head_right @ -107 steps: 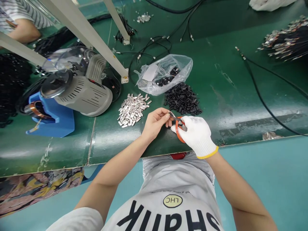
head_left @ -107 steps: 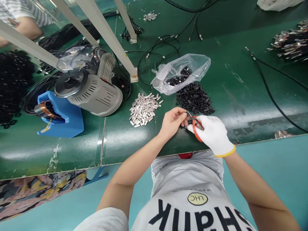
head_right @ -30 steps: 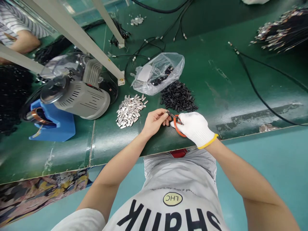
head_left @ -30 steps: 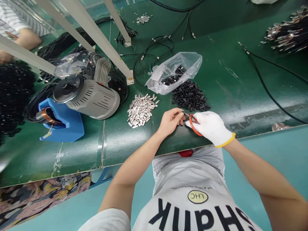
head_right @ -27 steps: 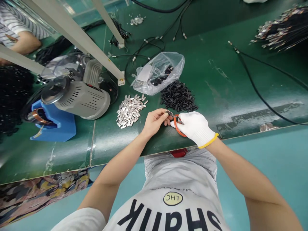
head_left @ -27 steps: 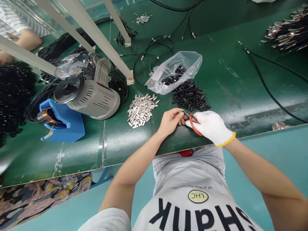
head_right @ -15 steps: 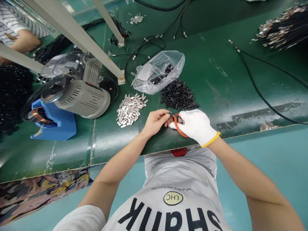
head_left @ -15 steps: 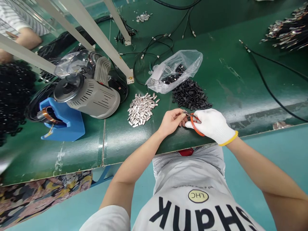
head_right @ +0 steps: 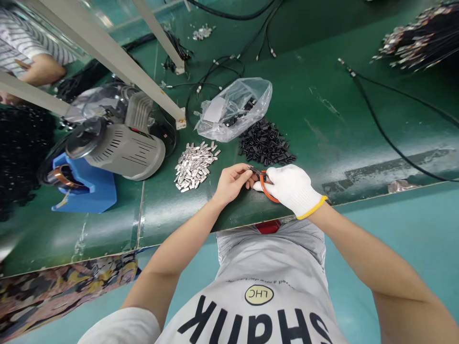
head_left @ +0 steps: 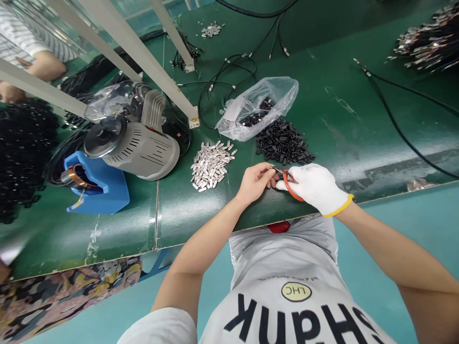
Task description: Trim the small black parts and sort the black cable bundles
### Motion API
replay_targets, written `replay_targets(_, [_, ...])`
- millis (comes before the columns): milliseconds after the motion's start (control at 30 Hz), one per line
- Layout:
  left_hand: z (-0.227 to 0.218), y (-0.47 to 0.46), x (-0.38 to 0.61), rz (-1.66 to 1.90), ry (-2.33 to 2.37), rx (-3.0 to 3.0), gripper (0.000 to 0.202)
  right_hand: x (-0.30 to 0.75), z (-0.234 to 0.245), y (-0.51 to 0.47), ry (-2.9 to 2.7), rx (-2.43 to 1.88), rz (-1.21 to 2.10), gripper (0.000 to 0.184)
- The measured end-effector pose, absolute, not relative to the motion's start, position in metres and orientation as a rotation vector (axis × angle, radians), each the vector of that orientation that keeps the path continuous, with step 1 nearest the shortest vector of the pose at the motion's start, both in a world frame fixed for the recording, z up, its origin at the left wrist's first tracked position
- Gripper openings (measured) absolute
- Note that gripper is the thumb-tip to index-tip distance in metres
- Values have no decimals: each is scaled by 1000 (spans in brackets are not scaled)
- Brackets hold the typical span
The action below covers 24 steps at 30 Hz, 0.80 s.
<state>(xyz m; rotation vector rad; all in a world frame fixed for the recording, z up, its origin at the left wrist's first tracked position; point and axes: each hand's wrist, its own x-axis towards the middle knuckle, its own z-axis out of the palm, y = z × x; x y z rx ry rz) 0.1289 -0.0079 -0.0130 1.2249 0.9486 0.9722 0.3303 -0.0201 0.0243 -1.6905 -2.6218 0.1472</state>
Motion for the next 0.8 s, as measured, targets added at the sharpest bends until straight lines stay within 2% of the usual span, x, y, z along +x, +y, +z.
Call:
replay_targets(333, [-10,-4,130,982,941,1174,38,327,17,-28,-2698,-1563,113,57])
replay_targets(433, [-10,-3,128,994,938,1148,38,326,19,-31,-2626,-1606,210,54])
replay_targets(633, [-9,-3,128,1025,906,1154,38,340,32,-28,-2289,-1779,622,46])
replay_targets(800, [-12,-5,129,1057,904,1203,37,342,33,-30,-2310,-1834,524,46])
